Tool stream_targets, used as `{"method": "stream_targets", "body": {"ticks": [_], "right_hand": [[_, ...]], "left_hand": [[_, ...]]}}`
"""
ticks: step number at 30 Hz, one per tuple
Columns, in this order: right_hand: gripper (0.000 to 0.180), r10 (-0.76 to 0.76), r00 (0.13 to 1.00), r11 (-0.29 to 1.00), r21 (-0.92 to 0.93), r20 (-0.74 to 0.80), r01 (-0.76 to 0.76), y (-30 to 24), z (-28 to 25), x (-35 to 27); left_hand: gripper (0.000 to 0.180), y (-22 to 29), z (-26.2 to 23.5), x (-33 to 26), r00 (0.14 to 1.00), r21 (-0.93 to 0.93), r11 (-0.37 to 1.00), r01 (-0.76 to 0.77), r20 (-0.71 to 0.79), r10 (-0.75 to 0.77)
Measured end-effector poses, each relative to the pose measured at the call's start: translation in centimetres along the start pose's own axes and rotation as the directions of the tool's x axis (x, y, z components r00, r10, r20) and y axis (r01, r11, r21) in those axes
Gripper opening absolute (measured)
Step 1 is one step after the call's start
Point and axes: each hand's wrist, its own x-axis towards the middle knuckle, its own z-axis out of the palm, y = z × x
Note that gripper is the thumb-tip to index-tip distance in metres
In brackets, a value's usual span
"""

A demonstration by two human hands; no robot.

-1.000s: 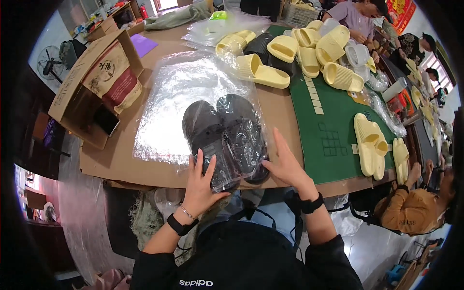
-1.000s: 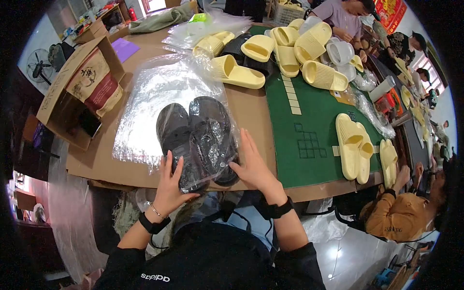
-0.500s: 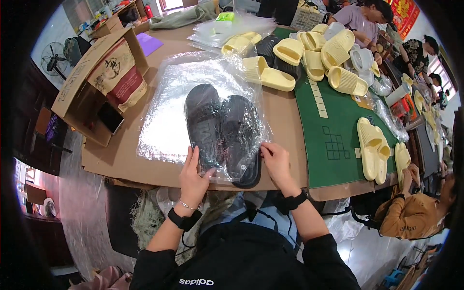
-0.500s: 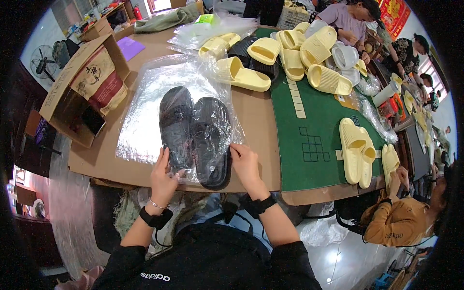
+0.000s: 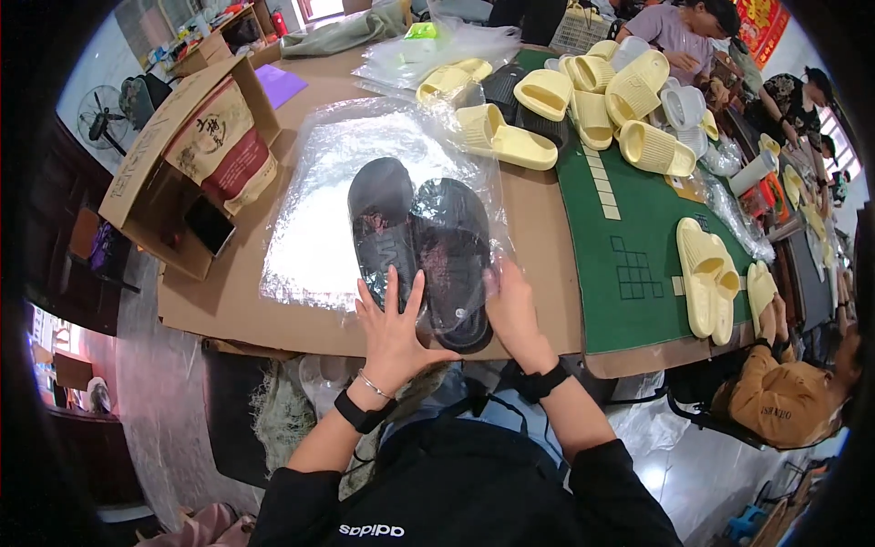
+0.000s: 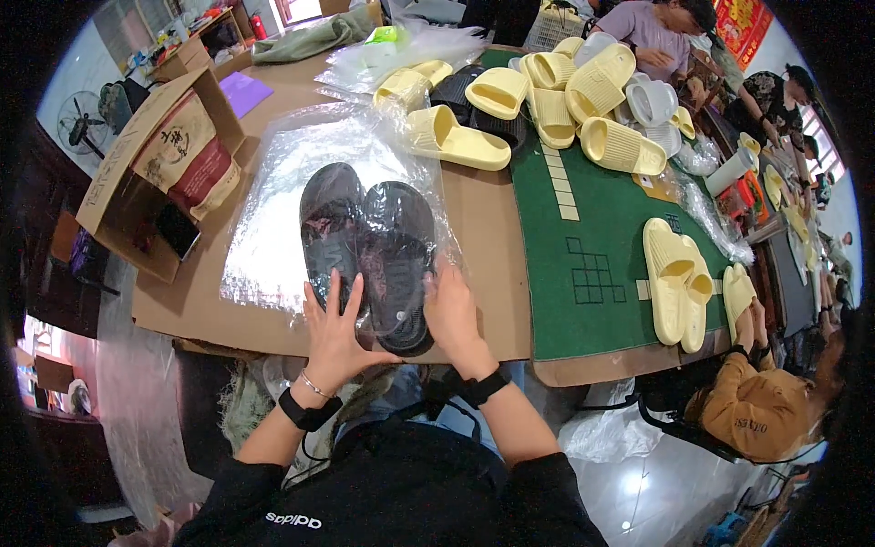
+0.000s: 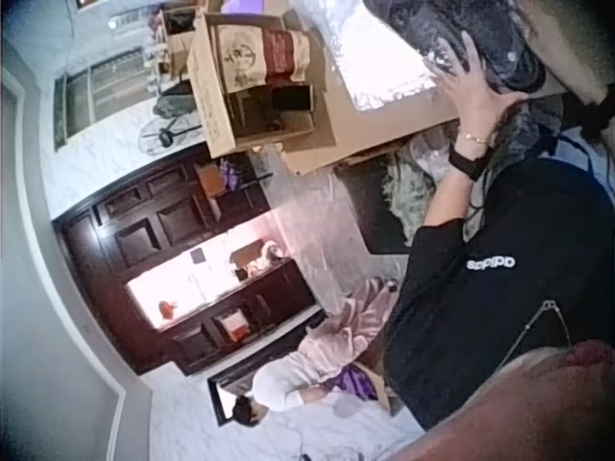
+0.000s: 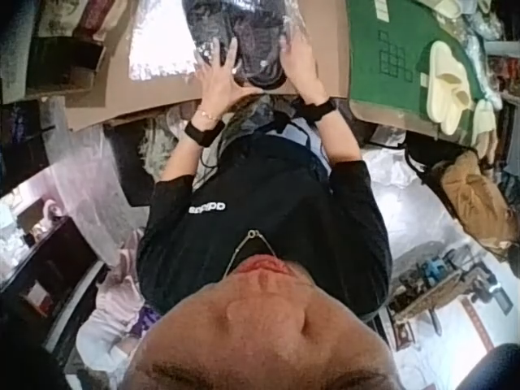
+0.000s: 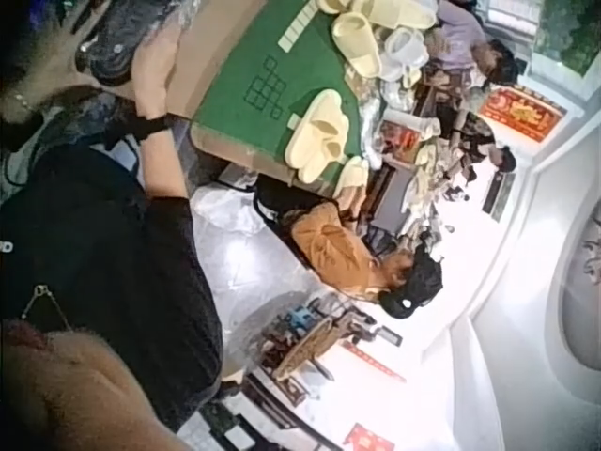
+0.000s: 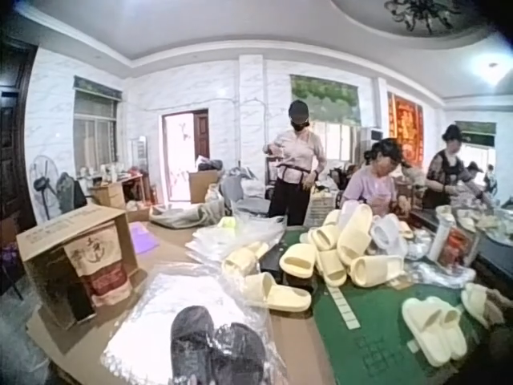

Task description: The recorder is packaging pairs of slippers into plastic bags in a manufacturing facility.

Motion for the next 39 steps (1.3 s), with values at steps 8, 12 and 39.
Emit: {"method": "stream_targets", "body": {"ticks": [8, 12, 39], "right_hand": [[0.028, 0.0, 1.0, 1.0, -0.003, 0.029, 0.0, 0.5, -0.7, -1.5], [0.027, -0.005, 0.999, 0.999, -0.048, 0.049, 0.007, 0.0, -1.6, -2.3], [0.062, 0.255, 0.807, 0.384, 0.71, 0.533, -0.59, -2.4, -3.5, -2.4]], "left_hand": [[0.11, 0.2, 0.6, 0.8, 0.973, -0.074, 0.997, 0.015, -0.228, -0.032], [0.111, 0.7, 0.3, 1.5, 0.962, -0.025, 0.998, 0.052, -0.267, -0.057], [0.021, -5.1, -3.7, 3.1, 0.869, -0.882, 0.012, 0.472, 0.463, -0.173]]}}
